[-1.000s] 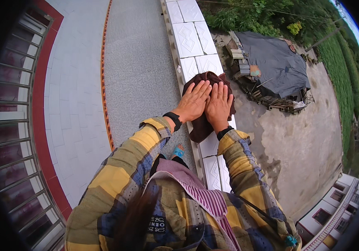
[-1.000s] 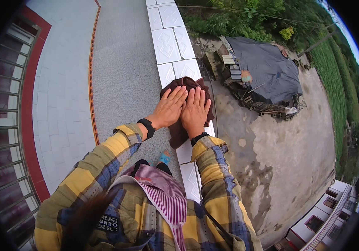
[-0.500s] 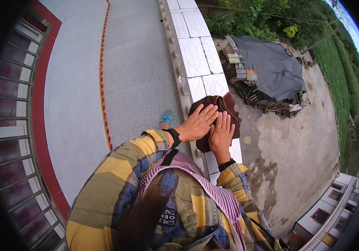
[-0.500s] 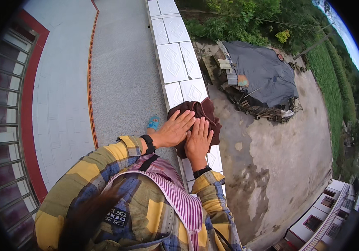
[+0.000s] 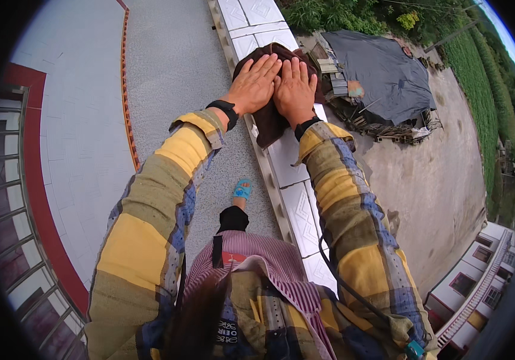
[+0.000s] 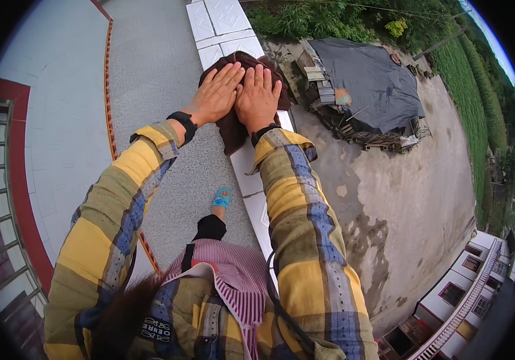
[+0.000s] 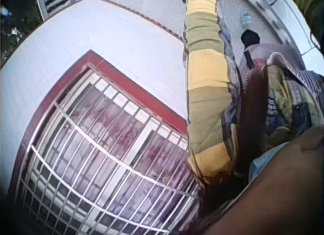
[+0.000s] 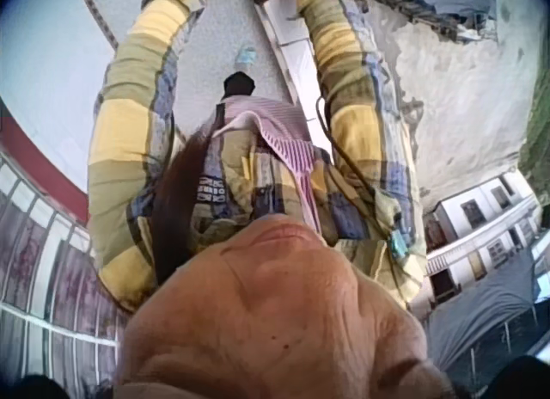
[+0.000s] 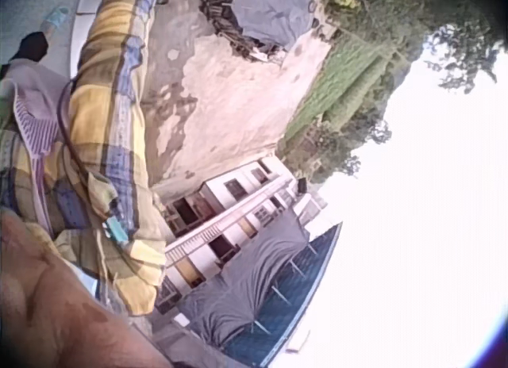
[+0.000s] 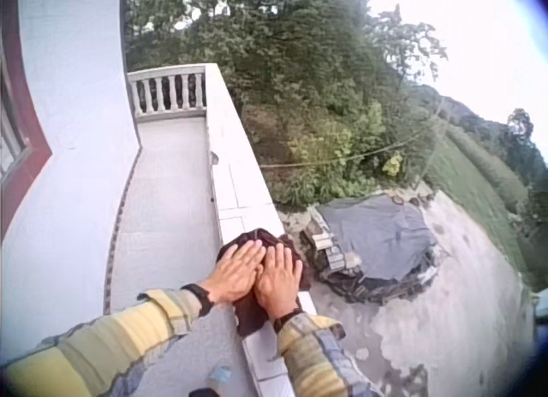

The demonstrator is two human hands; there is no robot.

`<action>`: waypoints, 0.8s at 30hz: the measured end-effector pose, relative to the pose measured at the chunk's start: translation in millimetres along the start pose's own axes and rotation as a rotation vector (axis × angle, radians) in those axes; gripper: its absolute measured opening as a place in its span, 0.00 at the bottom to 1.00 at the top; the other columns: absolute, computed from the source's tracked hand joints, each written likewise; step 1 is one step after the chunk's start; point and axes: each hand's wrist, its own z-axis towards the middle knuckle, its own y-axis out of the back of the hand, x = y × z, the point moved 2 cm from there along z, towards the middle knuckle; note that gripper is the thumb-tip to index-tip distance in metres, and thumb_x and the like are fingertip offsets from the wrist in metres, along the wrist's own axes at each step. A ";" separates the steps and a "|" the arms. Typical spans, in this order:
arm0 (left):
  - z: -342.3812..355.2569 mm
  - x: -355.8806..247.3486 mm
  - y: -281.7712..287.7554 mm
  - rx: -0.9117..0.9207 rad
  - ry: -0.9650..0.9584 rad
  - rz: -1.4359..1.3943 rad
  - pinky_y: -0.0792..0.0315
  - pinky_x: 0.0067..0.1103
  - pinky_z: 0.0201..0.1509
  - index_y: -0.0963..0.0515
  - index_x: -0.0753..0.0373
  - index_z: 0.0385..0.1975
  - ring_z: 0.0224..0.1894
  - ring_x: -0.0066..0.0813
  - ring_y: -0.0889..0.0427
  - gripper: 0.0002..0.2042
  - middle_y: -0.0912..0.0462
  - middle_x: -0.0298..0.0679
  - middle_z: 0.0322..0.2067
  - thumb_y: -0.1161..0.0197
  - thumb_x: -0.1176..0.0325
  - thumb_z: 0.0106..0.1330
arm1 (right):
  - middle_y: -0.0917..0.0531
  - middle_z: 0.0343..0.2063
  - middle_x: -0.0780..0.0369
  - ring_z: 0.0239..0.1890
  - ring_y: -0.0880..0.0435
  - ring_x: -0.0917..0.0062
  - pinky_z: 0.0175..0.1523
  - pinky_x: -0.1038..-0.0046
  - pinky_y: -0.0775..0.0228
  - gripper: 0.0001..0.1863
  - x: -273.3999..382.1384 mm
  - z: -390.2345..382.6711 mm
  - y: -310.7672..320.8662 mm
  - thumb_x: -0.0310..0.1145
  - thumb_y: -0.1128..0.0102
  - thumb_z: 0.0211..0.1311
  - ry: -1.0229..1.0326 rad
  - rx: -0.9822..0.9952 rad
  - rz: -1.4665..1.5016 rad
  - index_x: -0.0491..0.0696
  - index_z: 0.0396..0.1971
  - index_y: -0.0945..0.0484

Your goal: The person dips a cloth into a bucket of water, wrings it out, and wipes a white tiled railing on an outdoor balcony. They continue wiping along the railing with both hands, moving back and forth along the length of the surface.

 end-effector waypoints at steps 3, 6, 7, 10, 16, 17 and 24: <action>23.9 29.4 -10.3 -0.073 -0.056 0.056 0.51 0.38 0.77 0.41 0.55 0.74 0.77 0.35 0.45 0.27 0.43 0.38 0.75 0.54 0.61 0.75 | 0.36 0.72 0.54 0.74 0.40 0.56 0.72 0.41 0.53 0.29 -0.1 27.8 -21.5 0.48 0.56 0.73 -0.019 -0.083 -0.018 0.49 0.69 0.36; 17.9 24.8 -10.1 -0.156 -0.107 0.141 0.49 0.39 0.76 0.40 0.54 0.73 0.76 0.36 0.43 0.26 0.41 0.38 0.74 0.54 0.61 0.75 | 0.36 0.72 0.59 0.75 0.42 0.62 0.75 0.44 0.59 0.30 -1.6 11.4 -15.6 0.48 0.54 0.71 0.022 -0.141 -0.007 0.51 0.69 0.34; 11.7 17.9 -8.5 -0.154 -0.130 0.113 0.49 0.40 0.76 0.39 0.56 0.73 0.76 0.37 0.43 0.26 0.41 0.39 0.74 0.54 0.61 0.75 | 0.36 0.72 0.59 0.74 0.40 0.62 0.75 0.44 0.58 0.30 3.8 1.0 -11.5 0.47 0.54 0.71 -0.039 -0.172 0.026 0.52 0.69 0.35; -19.9 -26.0 -8.8 -0.124 -0.077 0.093 0.49 0.42 0.76 0.38 0.58 0.72 0.76 0.39 0.43 0.26 0.41 0.42 0.74 0.53 0.60 0.75 | 0.34 0.71 0.58 0.74 0.39 0.61 0.73 0.43 0.53 0.29 -4.6 -44.2 15.5 0.48 0.56 0.73 0.015 -0.087 0.034 0.52 0.69 0.35; -106.3 -157.3 6.3 -0.016 -0.169 -0.039 0.53 0.46 0.76 0.38 0.64 0.71 0.76 0.43 0.46 0.30 0.41 0.47 0.74 0.49 0.59 0.70 | 0.37 0.73 0.58 0.75 0.41 0.63 0.76 0.47 0.57 0.30 -25.6 -199.8 77.6 0.45 0.54 0.72 -0.086 0.018 -0.017 0.50 0.71 0.37; -123.0 -181.8 9.4 -0.016 -0.193 -0.079 0.54 0.45 0.76 0.38 0.66 0.71 0.77 0.44 0.47 0.30 0.42 0.48 0.74 0.49 0.60 0.71 | 0.37 0.73 0.58 0.76 0.42 0.63 0.76 0.48 0.58 0.30 -28.9 -230.9 87.9 0.45 0.54 0.72 -0.114 0.044 -0.041 0.50 0.71 0.37; -250.2 -364.8 23.5 0.132 -0.406 -0.343 0.60 0.46 0.78 0.39 0.70 0.70 0.77 0.49 0.49 0.30 0.44 0.54 0.73 0.49 0.62 0.69 | 0.44 0.75 0.56 0.78 0.49 0.62 0.78 0.52 0.62 0.31 -35.0 -463.7 185.3 0.42 0.58 0.75 -0.392 0.216 -0.147 0.48 0.74 0.44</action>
